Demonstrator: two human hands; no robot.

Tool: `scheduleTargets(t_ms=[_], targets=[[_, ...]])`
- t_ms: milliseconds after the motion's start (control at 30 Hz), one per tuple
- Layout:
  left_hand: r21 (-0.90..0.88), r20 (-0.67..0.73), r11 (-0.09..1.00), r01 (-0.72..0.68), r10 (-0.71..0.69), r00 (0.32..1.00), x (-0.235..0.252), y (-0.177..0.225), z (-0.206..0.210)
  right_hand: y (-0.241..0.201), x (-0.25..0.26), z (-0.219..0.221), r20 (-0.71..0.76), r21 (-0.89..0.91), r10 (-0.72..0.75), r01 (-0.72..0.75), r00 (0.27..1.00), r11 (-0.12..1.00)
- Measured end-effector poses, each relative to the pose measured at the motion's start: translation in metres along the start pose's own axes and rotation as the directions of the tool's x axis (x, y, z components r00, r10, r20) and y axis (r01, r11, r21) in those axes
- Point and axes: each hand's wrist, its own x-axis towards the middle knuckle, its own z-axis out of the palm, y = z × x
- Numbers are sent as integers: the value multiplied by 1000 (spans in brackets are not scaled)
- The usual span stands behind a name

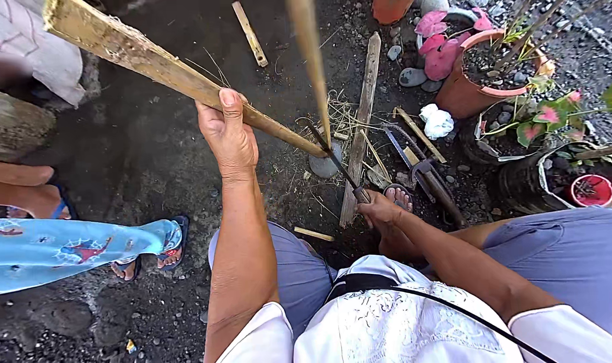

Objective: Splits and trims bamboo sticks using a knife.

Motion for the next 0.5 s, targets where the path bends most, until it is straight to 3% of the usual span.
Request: scheduleTargets(t_ms=[67, 167, 200, 267, 333, 367, 500], targets=[[-6, 1, 1000, 0, 0, 1000, 1, 1, -6, 9, -4, -9, 159, 328, -36, -18, 987, 945], [-7, -14, 1000, 5, -5, 1000, 0, 2, -9, 15, -10, -14, 173, 461, -35, -50, 984, 886], [-10, -20, 1000, 10, -10, 1000, -1, 2, -8, 14, -10, -11, 107, 411, -4, -40, 994, 911], [-24, -23, 1000, 19, -20, 1000, -4, 1, -5, 8, -9, -5, -98, 137, 54, -40, 994, 990], [-39, -29, 999, 23, -24, 999, -6, -1, -3, 10, -1, -3, -274, -207, 56, -115, 960, 972], [-48, -36, 999, 20, -22, 999, -7, -3, -1, 11, 2, -4, -322, -296, 40, -141, 946, 945], [-68, -24, 998, 3, -5, 1000, -7, -7, 0, 5, 0, -5, -439, -272, 25, -160, 898, 949]])
